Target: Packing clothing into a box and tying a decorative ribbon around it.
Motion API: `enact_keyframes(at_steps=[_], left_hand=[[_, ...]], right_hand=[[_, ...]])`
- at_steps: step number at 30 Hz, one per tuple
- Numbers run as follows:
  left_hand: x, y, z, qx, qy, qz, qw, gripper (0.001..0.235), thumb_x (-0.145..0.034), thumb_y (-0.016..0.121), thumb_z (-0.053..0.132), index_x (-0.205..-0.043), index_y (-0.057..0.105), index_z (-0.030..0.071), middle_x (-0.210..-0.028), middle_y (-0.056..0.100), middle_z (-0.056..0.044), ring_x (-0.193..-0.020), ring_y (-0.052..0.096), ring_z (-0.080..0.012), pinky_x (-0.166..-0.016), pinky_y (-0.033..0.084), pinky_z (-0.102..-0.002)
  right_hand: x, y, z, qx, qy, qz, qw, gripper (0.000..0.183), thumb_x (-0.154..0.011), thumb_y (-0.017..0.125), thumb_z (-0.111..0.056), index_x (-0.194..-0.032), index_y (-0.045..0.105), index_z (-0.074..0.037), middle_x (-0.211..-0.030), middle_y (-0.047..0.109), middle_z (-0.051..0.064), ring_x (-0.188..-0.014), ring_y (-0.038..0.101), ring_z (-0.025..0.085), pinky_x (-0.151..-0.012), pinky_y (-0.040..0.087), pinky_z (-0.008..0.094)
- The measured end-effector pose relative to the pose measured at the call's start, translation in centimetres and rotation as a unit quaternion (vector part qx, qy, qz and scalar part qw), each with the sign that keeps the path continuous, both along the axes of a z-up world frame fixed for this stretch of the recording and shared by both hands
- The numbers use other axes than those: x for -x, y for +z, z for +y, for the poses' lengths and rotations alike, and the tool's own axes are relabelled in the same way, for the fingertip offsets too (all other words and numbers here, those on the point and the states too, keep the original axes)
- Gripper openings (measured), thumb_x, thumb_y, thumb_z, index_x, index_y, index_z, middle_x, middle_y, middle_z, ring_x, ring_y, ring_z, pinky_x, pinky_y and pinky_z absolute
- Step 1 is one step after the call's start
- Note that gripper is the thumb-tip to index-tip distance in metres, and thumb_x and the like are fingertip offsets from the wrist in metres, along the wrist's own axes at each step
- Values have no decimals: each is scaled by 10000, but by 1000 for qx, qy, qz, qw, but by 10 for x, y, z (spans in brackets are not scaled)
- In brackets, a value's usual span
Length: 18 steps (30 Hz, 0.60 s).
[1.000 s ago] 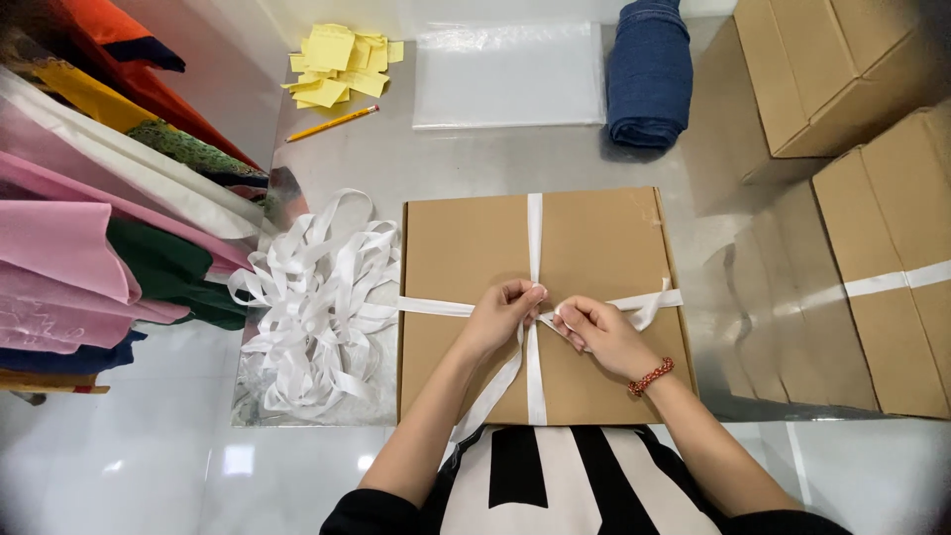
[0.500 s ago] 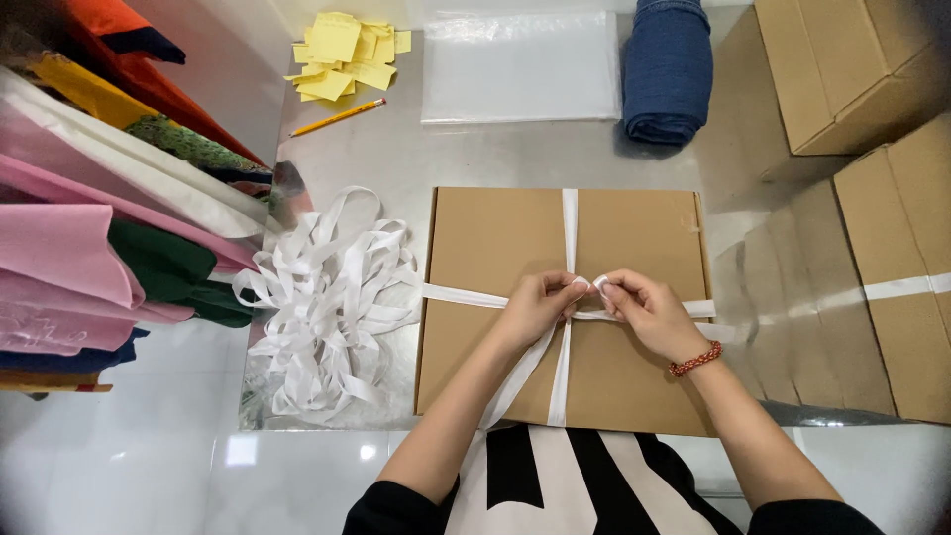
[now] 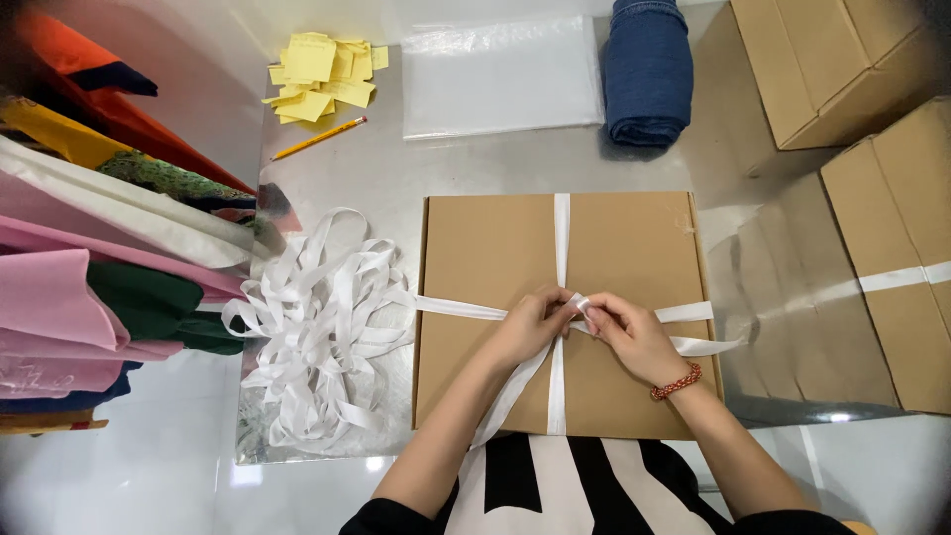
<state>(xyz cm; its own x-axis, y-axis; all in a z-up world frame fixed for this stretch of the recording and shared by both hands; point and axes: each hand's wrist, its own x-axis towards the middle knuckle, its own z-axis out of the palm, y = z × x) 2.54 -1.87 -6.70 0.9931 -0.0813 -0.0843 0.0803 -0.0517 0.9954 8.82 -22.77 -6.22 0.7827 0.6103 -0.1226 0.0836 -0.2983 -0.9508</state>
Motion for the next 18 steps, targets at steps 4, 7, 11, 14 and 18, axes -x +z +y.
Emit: enact_keyframes(at_steps=[4, 7, 11, 14, 18], left_hand=[[-1, -12, 0, 2, 1, -28, 1000, 192, -1033, 629, 30, -1196, 718, -17, -920, 616, -105, -681, 699, -195, -716, 575, -353], [-4, -26, -3, 14, -3, -33, 999, 283, -989, 624, -45, -1260, 692, -1, -1016, 559, -92, -705, 705, -190, -746, 584, -375], [-2, -20, -2, 35, -9, -22, 999, 356, -950, 641, -18, -1296, 714, 21, -1062, 525, -92, -857, 646, -204, -848, 538, -376], [7, 20, -10, 72, 2, 12, 997, 340, -935, 705, 57, -1273, 737, 35, -1065, 550, -88, -955, 594, -192, -907, 515, -354], [3, 17, -17, 84, 26, 29, 996, 247, -973, 742, 87, -1217, 777, 76, -1003, 622, -69, -941, 618, -138, -822, 528, -288]], right_hand=[[4, 17, 9, -7, 16, 12, 1000, 236, -1082, 546, -80, -1185, 758, -76, -648, 651, 39, -547, 591, 124, -589, 548, 290], [2, 22, 13, -4, 55, -16, 998, 259, -1076, 529, -66, -1239, 727, -96, -623, 635, 60, -522, 591, 145, -571, 548, 312], [-6, 23, 17, 29, 88, -38, 995, 317, -1070, 516, -82, -1305, 722, -135, -606, 663, 57, -501, 617, 167, -588, 555, 327], [-9, 11, 13, 51, 99, -49, 993, 360, -1047, 528, -55, -1337, 717, -155, -600, 683, 55, -505, 637, 177, -609, 563, 337], [-11, 18, 15, 71, 114, -48, 990, 415, -1023, 517, -18, -1349, 713, -183, -599, 674, 53, -513, 629, 187, -632, 562, 345]])
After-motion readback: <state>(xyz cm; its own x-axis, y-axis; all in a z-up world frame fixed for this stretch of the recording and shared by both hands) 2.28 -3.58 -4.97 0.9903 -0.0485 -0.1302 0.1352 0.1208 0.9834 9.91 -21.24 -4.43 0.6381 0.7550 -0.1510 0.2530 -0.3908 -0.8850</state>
